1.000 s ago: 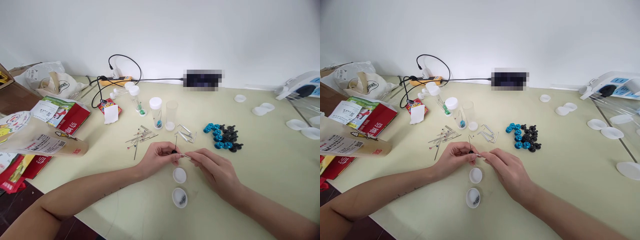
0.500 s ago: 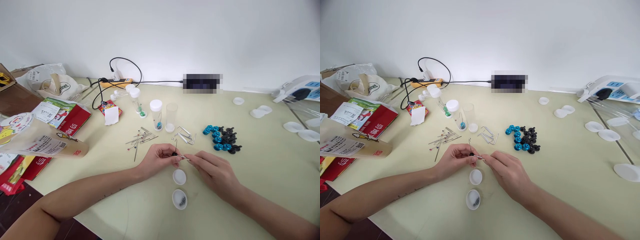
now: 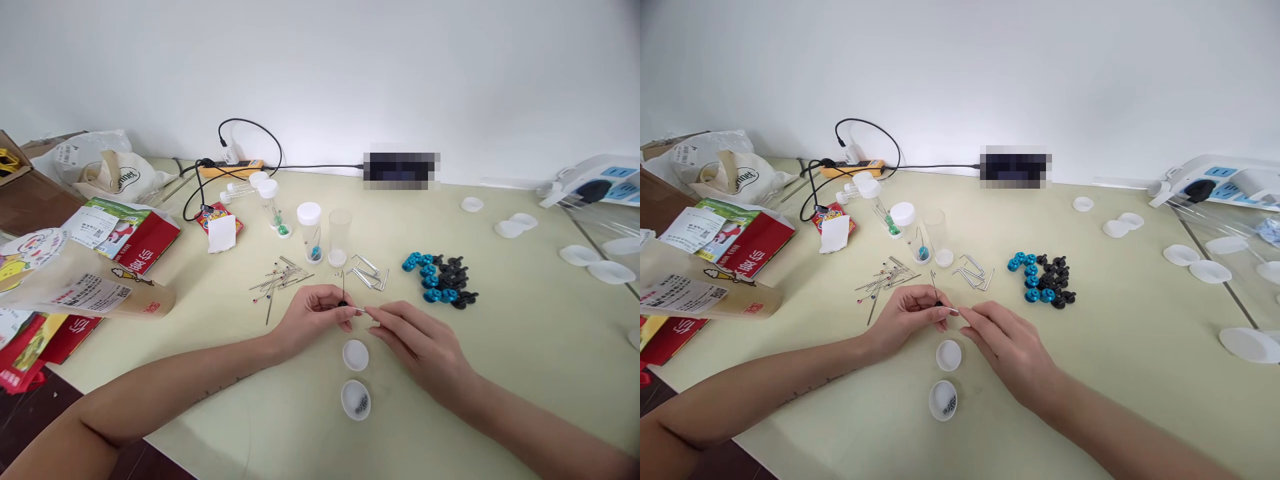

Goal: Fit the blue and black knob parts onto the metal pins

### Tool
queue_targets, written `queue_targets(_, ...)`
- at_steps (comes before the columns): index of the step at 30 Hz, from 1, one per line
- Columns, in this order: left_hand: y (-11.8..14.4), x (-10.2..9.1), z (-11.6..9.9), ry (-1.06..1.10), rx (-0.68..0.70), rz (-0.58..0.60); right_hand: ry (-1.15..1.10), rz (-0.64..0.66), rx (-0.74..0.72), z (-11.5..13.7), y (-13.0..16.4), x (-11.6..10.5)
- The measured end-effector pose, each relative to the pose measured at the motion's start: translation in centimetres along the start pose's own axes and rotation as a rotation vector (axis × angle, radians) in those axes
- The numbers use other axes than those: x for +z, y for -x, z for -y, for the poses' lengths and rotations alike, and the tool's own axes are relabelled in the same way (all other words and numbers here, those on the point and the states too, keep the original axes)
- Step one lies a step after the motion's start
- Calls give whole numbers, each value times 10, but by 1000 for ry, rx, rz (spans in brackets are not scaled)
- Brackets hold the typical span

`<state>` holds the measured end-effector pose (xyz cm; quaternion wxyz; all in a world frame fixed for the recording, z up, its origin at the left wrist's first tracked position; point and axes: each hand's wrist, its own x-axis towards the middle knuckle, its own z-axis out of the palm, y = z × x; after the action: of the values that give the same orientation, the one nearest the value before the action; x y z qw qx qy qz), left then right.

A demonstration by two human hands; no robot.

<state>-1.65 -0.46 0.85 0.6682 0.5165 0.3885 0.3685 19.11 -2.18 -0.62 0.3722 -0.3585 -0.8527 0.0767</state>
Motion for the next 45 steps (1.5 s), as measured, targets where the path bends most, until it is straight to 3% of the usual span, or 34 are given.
queue_targets(22,4,2,5,16,-30,26,107,36,-159,2,-2,-7)
queue_targets(28,4,5,3,2,22,-20,-12,4,4,-1,-2,-4)
queue_targets(34,5,4,-2,-25,127,-166,-71,-38,204,-4,-6,-6)
queue_targets(37,4,2,-1,19,154,-198,-62,-19,191,-6,-7,-4)
queue_targets(41,2,-1,1,91,80,-155,-13,-46,138,-7,-8,-6)
queue_targets(45,-1,-3,2,193,64,-147,136,-80,118,-10,-16,-22)
